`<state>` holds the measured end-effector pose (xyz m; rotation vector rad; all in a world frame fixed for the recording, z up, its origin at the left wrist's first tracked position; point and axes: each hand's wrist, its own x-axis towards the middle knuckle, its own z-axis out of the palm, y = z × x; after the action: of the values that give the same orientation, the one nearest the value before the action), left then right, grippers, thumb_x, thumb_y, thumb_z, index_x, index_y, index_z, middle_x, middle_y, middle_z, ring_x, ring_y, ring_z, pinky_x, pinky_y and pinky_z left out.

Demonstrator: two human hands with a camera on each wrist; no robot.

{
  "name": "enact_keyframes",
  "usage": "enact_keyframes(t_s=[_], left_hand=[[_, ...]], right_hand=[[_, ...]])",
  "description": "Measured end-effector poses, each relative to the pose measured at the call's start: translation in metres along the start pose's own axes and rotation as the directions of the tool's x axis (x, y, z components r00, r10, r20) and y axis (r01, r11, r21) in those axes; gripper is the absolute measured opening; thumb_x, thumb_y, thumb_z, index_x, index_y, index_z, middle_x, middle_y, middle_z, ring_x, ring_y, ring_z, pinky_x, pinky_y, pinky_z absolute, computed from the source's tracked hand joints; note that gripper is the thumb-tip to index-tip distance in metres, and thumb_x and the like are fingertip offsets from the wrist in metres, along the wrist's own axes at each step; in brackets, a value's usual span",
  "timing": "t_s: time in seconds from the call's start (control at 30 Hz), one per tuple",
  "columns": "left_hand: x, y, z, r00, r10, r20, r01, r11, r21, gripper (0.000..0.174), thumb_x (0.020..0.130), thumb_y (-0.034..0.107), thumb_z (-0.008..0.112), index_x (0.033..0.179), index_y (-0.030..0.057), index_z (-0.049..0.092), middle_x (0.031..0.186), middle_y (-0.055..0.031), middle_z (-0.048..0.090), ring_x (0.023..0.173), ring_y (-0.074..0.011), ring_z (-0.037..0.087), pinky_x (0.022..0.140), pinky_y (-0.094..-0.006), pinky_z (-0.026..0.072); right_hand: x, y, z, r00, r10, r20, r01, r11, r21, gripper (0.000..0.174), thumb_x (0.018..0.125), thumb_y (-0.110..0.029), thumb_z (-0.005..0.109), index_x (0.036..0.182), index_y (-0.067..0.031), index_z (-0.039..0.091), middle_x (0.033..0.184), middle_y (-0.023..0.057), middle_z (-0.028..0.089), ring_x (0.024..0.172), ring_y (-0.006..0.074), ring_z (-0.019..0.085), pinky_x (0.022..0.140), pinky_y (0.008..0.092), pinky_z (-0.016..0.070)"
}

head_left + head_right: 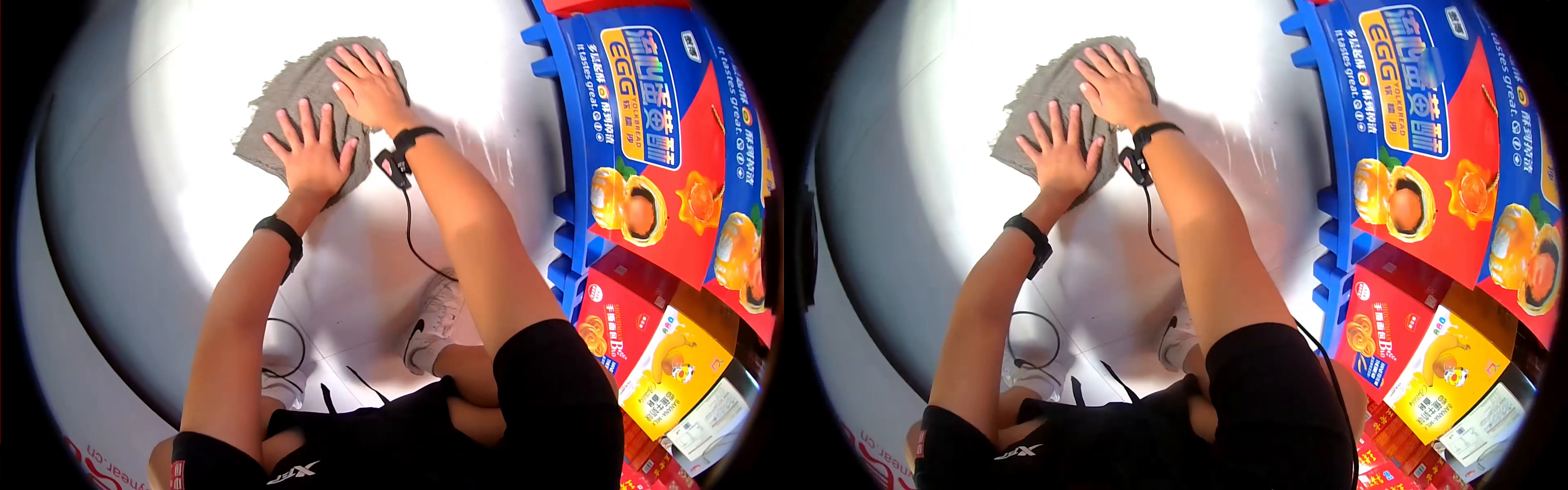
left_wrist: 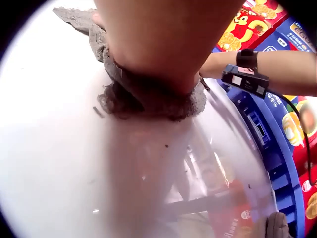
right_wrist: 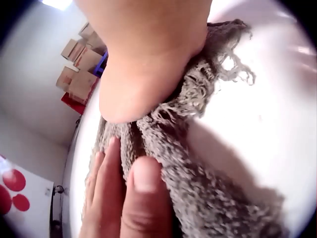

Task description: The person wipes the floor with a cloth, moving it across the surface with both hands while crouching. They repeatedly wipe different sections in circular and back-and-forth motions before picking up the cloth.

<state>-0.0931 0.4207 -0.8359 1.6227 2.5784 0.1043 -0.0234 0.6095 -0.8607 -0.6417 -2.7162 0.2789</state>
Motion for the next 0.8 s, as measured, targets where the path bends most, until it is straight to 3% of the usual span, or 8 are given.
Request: enact_keyframes(t_s=[0.13,0.2,0.27,0.4,0.47,0.57,0.67,0.8], left_hand=[[0.037,0.041,0.010,0.998,-0.021,-0.065,0.020,1.000,-0.016,0.075,0.103,0.063,0.039,0.166,0.0214,0.030,0.174,-0.0172,0.017,0.156,-0.0559,0.008,0.115,-0.0819,0.0051],[0.061,0.067,0.016,0.996,-0.010,-0.092,0.008,1.000,-0.023,0.073,0.103,0.061,0.039,0.164,0.0220,0.034,0.173,-0.0164,0.019,0.157,-0.0544,0.008,0.116,-0.0806,0.0033],[0.091,0.099,0.021,0.994,0.025,-0.108,-0.027,0.999,-0.022,0.073,0.102,0.061,0.040,0.164,0.0216,0.036,0.173,-0.0150,0.021,0.157,-0.0531,0.009,0.116,-0.0797,0.0037],[0.140,0.147,0.024,0.962,0.250,-0.107,-0.247,0.968,0.036,0.074,0.102,0.061,0.043,0.163,0.0204,0.036,0.171,-0.0110,0.029,0.157,-0.0445,0.020,0.120,-0.0744,0.0122],[0.157,0.169,0.014,0.943,0.294,-0.154,-0.319,0.931,-0.179,0.079,0.084,0.052,0.076,0.154,0.0256,0.053,0.167,-0.0131,0.038,0.157,-0.0398,0.024,0.127,-0.0625,0.0168],[0.160,0.207,0.030,0.897,0.437,-0.068,-0.438,0.899,-0.003,0.073,0.103,0.060,0.040,0.164,0.0207,0.036,0.173,-0.0079,0.025,0.160,-0.0402,0.015,0.123,-0.0709,0.0080],[0.147,0.238,0.039,0.838,0.540,-0.077,-0.540,0.841,0.017,0.073,0.102,0.060,0.044,0.163,0.0202,0.037,0.171,-0.0083,0.030,0.158,-0.0397,0.020,0.123,-0.0688,0.0126],[0.138,0.239,0.036,0.710,0.702,-0.057,-0.704,0.709,-0.036,0.072,0.103,0.058,0.045,0.164,0.0201,0.036,0.172,-0.0049,0.028,0.160,-0.0318,0.019,0.127,-0.0612,0.0114]], right_hand=[[0.014,0.071,-0.014,0.982,-0.183,0.051,0.189,0.968,-0.165,0.054,0.107,-0.043,0.047,0.159,-0.0273,0.045,0.167,0.0025,0.040,0.155,0.0268,0.033,0.126,0.0514,0.0231],[0.015,0.105,-0.023,0.984,-0.146,0.102,0.162,0.972,-0.173,0.057,0.109,-0.043,0.045,0.162,-0.0244,0.039,0.169,0.0052,0.035,0.157,0.0292,0.028,0.128,0.0509,0.0206],[0.020,0.140,-0.045,0.992,-0.104,0.069,0.110,0.990,-0.090,0.058,0.103,-0.034,0.055,0.154,-0.0076,0.048,0.163,0.0183,0.041,0.153,0.0373,0.033,0.127,0.0529,0.0234],[-0.013,0.213,-0.068,0.997,0.072,0.017,-0.068,0.983,-0.168,0.055,0.106,-0.034,0.050,0.155,-0.0089,0.048,0.163,0.0177,0.042,0.152,0.0371,0.036,0.126,0.0519,0.0239],[-0.039,0.244,-0.079,0.990,0.137,-0.035,-0.141,0.977,-0.160,0.056,0.106,-0.034,0.051,0.156,-0.0089,0.047,0.163,0.0185,0.042,0.152,0.0374,0.036,0.126,0.0510,0.0246],[-0.083,0.278,-0.085,0.960,0.270,-0.074,-0.280,0.931,-0.234,0.060,0.104,-0.038,0.053,0.156,-0.0085,0.047,0.163,0.0182,0.042,0.152,0.0384,0.035,0.127,0.0502,0.0230],[-0.131,0.283,-0.085,0.869,0.479,-0.119,-0.494,0.847,-0.195,0.061,0.106,-0.048,0.044,0.161,-0.0218,0.040,0.169,0.0069,0.035,0.157,0.0305,0.026,0.128,0.0507,0.0169],[-0.186,0.262,-0.095,0.731,0.665,-0.151,-0.682,0.702,-0.206,0.066,0.105,-0.051,0.042,0.162,-0.0166,0.038,0.170,0.0110,0.032,0.158,0.0337,0.024,0.129,0.0507,0.0148]])
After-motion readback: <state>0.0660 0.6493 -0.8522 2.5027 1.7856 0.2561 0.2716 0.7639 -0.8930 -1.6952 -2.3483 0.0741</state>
